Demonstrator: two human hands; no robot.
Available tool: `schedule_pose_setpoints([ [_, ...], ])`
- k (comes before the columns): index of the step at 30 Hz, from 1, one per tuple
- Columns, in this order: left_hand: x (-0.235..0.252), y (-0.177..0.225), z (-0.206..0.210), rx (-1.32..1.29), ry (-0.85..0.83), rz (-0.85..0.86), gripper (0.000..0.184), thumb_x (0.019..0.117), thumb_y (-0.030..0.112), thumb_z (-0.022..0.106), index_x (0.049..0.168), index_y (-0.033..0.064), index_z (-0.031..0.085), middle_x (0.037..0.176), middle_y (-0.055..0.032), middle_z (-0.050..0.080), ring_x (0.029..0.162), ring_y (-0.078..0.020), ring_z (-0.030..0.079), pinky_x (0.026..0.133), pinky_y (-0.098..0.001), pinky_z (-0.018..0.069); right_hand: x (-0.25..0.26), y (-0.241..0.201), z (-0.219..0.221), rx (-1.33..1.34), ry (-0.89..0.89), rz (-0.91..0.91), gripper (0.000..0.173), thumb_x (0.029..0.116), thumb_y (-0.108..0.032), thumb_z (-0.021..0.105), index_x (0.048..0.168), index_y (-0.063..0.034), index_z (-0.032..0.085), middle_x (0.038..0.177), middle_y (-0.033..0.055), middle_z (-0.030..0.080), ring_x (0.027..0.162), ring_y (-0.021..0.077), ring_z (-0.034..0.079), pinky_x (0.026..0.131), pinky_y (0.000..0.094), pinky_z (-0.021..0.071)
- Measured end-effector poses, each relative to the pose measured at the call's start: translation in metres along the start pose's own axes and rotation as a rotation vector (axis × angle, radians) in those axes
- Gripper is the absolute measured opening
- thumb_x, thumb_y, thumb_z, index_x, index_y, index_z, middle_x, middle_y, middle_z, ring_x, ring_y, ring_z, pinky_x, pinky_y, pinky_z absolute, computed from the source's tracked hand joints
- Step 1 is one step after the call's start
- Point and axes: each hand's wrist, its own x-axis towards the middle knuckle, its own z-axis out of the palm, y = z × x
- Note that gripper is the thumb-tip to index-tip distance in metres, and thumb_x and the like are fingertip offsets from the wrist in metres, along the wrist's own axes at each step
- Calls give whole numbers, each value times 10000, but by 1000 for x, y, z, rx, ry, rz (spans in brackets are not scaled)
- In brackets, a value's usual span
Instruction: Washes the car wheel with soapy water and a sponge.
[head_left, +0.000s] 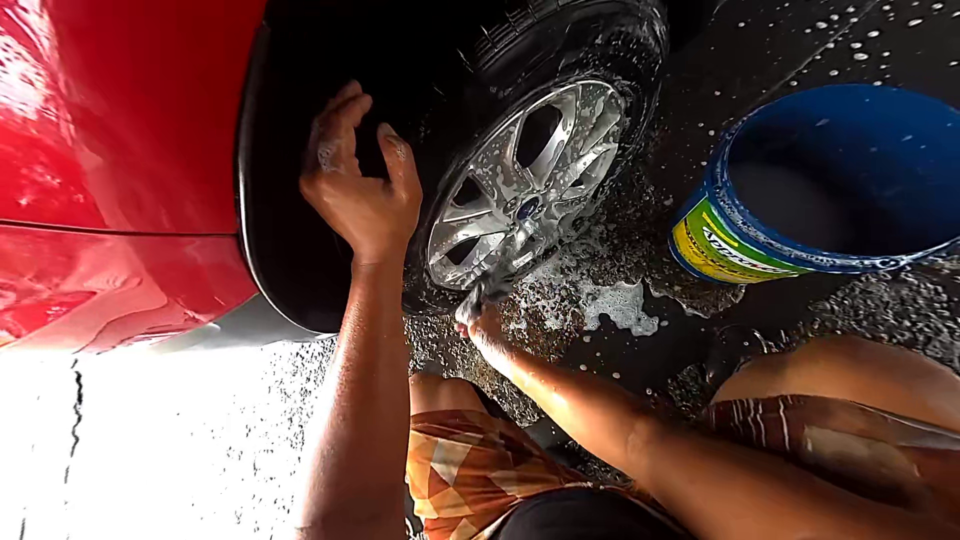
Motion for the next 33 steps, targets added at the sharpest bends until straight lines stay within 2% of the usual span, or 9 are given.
schedule_pose_setpoints([
  [7,1,-2,-2,-16,-8,1,291,979,152,553,1118,-40,721,1232,-198,714,1195,-252,681,1025,-372,541,26,-15,-19,-444,59,-174,496,993,-161,568,1434,58,511,1523,303,418,1415,405,435,1168,501,390],
  [9,2,0,1,-15,2,0,289,981,152,549,1117,-33,724,1233,-191,715,1195,-247,681,1025,-369,543,25,-6,-17,-395,-33,-78,591,1009,-170,541,1539,23,368,1500,278,463,1344,366,524,1112,495,452],
  [12,3,0,0,2,23,-3,287,979,160,553,1109,-23,732,1223,-173,724,1183,-237,688,1011,-371,548,0,-25,-1,33,-65,21,366,1085,-167,424,1395,22,465,1028,186,619,773,221,621,691,378,549],
  [14,1,0,-2,4,10,-5,288,980,162,551,1112,-20,731,1225,-171,723,1186,-236,687,1009,-369,550,-28,-46,8,259,-76,63,324,1104,-173,394,1345,24,483,935,151,608,683,176,600,613,329,539],
  [17,1,1,0,-5,1,1,291,986,162,550,1116,-25,731,1230,-177,720,1200,-248,678,1031,-377,534,-28,-60,-5,236,81,-183,342,1057,-106,448,1350,63,494,1131,204,631,946,209,652,813,366,571],
  [20,1,0,-1,-9,14,-1,287,981,151,551,1111,-30,730,1229,-184,719,1198,-251,679,1026,-372,538,10,-59,-38,-198,161,-402,462,1069,-133,383,1453,120,424,1534,343,371,1459,409,362,1202,505,332],
  [25,2,2,2,-7,18,7,291,985,163,554,1118,-29,727,1231,-186,717,1190,-246,684,1024,-370,543,-19,-31,10,-137,-20,-294,463,1018,-158,492,1397,106,450,1302,298,566,1139,331,627,957,444,553],
  [27,2,2,2,-6,19,3,292,982,159,553,1118,-33,725,1232,-189,716,1190,-249,683,1024,-373,538,-35,-13,18,-166,-106,-283,513,1036,-157,486,1463,116,409,1422,310,518,1306,346,551,1115,435,453],
  [33,3,-1,3,-3,25,6,283,977,154,553,1104,-21,735,1223,-174,724,1192,-242,683,1022,-366,542,21,-67,-38,21,360,-410,481,1091,-242,410,1493,21,388,1408,264,542,1308,347,542,1104,509,450],
])
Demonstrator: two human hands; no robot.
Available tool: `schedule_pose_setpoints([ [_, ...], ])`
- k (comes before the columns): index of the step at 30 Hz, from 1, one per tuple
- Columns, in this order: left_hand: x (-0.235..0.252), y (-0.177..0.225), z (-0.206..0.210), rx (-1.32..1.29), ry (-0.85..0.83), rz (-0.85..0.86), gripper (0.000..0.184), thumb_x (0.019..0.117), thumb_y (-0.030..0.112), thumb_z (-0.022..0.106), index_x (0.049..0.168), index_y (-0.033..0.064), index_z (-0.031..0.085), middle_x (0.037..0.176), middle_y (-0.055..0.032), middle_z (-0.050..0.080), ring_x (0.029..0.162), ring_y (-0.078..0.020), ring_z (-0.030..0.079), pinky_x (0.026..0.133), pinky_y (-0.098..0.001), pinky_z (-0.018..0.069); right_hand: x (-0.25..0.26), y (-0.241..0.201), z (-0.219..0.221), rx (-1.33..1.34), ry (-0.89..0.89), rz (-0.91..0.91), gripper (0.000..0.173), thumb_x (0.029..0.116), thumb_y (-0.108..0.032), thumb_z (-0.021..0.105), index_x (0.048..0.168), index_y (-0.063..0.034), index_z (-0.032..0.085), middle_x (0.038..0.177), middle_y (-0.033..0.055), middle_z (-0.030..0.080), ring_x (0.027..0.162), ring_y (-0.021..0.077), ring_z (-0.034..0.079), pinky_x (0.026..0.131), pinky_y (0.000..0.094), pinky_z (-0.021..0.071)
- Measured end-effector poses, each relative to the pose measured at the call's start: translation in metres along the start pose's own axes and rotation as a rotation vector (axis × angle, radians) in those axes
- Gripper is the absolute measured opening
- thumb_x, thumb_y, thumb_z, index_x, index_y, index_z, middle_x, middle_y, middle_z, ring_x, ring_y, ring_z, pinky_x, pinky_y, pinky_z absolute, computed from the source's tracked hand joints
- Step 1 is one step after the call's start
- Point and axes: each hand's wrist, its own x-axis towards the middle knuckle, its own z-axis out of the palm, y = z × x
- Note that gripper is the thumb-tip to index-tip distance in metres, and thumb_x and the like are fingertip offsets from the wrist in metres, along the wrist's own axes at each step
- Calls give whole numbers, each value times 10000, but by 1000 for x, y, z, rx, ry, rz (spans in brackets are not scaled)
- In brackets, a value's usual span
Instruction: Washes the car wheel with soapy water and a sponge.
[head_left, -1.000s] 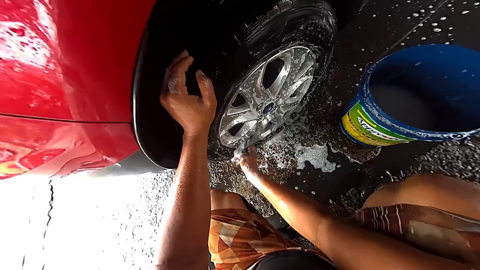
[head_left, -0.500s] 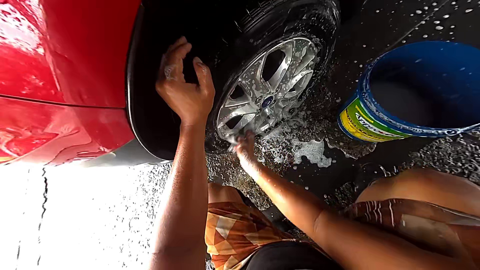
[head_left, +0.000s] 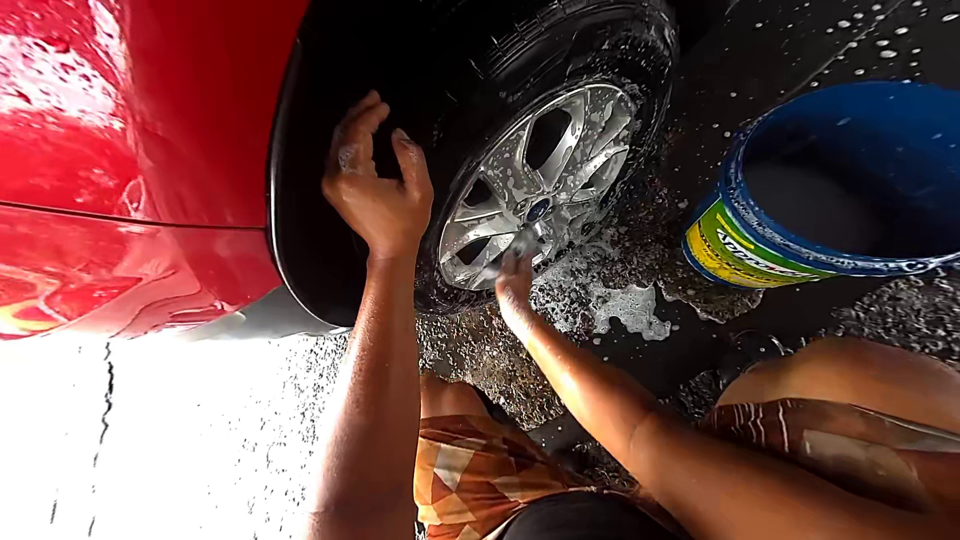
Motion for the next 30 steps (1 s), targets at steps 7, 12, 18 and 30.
schedule_pose_setpoints([
  [7,-1,-1,0,-2,3,-17,287,976,153,555,1116,-28,729,1223,-180,723,1189,-251,686,1032,-380,542,-66,-21,31,-148,-282,-121,466,1028,-177,495,1392,114,507,1425,338,493,1355,402,488,1144,470,420],
  [12,-3,2,-5,3,-26,-14,290,983,156,549,1116,-32,725,1233,-177,719,1195,-244,681,1027,-373,541,-61,-38,24,83,-202,-67,356,1065,-167,480,1339,53,537,1123,224,671,1061,266,663,959,421,541],
  [18,-2,0,-4,3,-26,-19,289,982,149,544,1118,-31,725,1234,-183,717,1210,-248,675,1042,-375,538,4,-22,1,-209,75,-337,550,1053,-239,473,1493,81,392,1520,321,414,1421,407,435,1164,527,385],
  [30,-3,-3,-4,-5,-65,6,300,1000,167,551,1154,-36,708,1254,-200,703,1200,-259,675,1011,-380,542,146,-89,-77,-319,479,-837,342,933,-131,565,1186,78,660,1320,338,565,1306,455,509,1113,527,407],
])
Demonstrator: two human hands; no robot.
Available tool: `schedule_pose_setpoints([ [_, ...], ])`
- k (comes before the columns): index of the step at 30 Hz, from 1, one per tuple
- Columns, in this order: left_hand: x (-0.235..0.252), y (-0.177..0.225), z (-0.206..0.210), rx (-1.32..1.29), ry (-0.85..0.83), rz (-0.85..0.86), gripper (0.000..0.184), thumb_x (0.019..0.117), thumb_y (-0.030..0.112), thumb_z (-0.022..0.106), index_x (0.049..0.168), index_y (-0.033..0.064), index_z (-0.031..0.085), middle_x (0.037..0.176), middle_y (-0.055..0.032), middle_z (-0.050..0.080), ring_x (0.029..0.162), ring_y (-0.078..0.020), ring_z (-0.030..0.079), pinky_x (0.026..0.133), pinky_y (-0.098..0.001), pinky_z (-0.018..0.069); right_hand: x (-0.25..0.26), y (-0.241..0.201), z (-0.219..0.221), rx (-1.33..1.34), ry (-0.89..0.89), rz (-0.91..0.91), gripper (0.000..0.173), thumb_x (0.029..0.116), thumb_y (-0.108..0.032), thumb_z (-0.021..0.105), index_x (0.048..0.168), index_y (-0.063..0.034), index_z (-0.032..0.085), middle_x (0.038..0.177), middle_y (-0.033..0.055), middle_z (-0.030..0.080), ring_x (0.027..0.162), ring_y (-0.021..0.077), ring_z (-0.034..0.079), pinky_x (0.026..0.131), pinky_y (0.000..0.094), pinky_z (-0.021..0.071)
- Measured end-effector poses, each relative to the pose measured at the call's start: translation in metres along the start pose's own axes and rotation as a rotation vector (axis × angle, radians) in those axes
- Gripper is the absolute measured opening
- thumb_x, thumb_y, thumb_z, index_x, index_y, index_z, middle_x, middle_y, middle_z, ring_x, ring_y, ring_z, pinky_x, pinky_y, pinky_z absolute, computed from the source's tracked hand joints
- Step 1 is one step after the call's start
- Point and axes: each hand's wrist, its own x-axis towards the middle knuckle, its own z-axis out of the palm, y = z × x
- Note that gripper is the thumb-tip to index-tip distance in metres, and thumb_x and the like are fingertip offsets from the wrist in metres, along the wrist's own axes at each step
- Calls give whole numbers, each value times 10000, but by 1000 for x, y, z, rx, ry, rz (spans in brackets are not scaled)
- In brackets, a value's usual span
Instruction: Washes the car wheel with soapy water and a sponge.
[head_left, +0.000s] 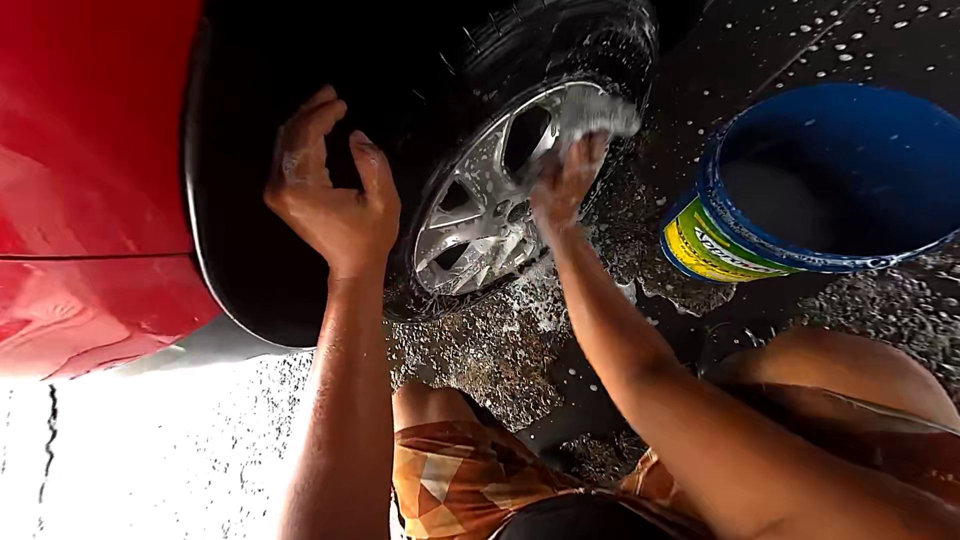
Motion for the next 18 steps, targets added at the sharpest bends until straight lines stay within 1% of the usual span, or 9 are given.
schedule_pose_setpoints([
  [1,1,0,1,-3,1,2,298,1000,165,553,1157,-36,706,1260,-199,699,1199,-258,674,1003,-379,545,19,33,5,-49,29,-22,374,871,-134,618,1195,43,679,1327,315,566,1300,439,516,1093,518,435],
  [3,3,1,2,0,15,-2,297,995,162,551,1154,-33,707,1263,-196,699,1204,-254,673,1014,-371,544,32,102,10,-134,82,93,602,836,-133,680,1412,12,579,1441,292,510,1368,399,478,1142,471,411],
  [4,4,2,3,2,25,-5,297,991,163,553,1149,-34,710,1257,-194,703,1199,-251,676,1014,-366,543,22,126,8,-190,48,229,626,875,-131,659,1473,-5,522,1497,282,467,1415,381,440,1180,454,380],
  [6,6,2,3,7,35,-9,292,985,160,553,1130,-37,714,1239,-199,711,1193,-263,681,1016,-371,545,-21,133,-5,-316,-302,567,591,1002,-154,523,1541,34,371,1599,296,316,1510,394,296,1240,488,272],
  [7,7,2,3,10,31,-7,292,984,159,553,1124,-41,713,1233,-204,712,1188,-268,684,1014,-376,545,-46,118,-13,-346,-574,721,580,1048,-140,456,1557,75,281,1629,317,225,1529,429,226,1239,532,235],
  [8,7,2,3,14,28,-5,293,984,160,552,1121,-43,712,1230,-206,713,1184,-269,685,1012,-376,544,-75,105,-12,-361,-786,838,591,1053,-132,472,1554,96,257,1626,334,212,1515,462,240,1210,572,276],
  [12,7,5,4,-11,37,-13,285,981,151,550,1117,-41,712,1228,-202,713,1188,-265,683,1019,-385,543,-227,51,17,-196,-1169,961,673,965,-199,643,1504,90,364,1533,338,383,1423,458,405,1150,573,385],
  [14,11,4,0,-55,12,-41,289,980,157,547,1121,-34,712,1244,-193,708,1208,-259,672,1047,-401,533,-261,-19,4,20,-1208,861,572,966,-215,629,1423,90,470,1406,316,531,1314,413,534,1098,538,453],
  [18,17,-3,-19,-228,-188,-179,316,994,204,564,1214,10,683,1372,-146,639,1326,-215,575,1123,-396,463,-239,-156,-36,460,-930,438,510,990,-203,586,1354,150,531,1408,331,537,1373,373,503,1180,434,397],
])
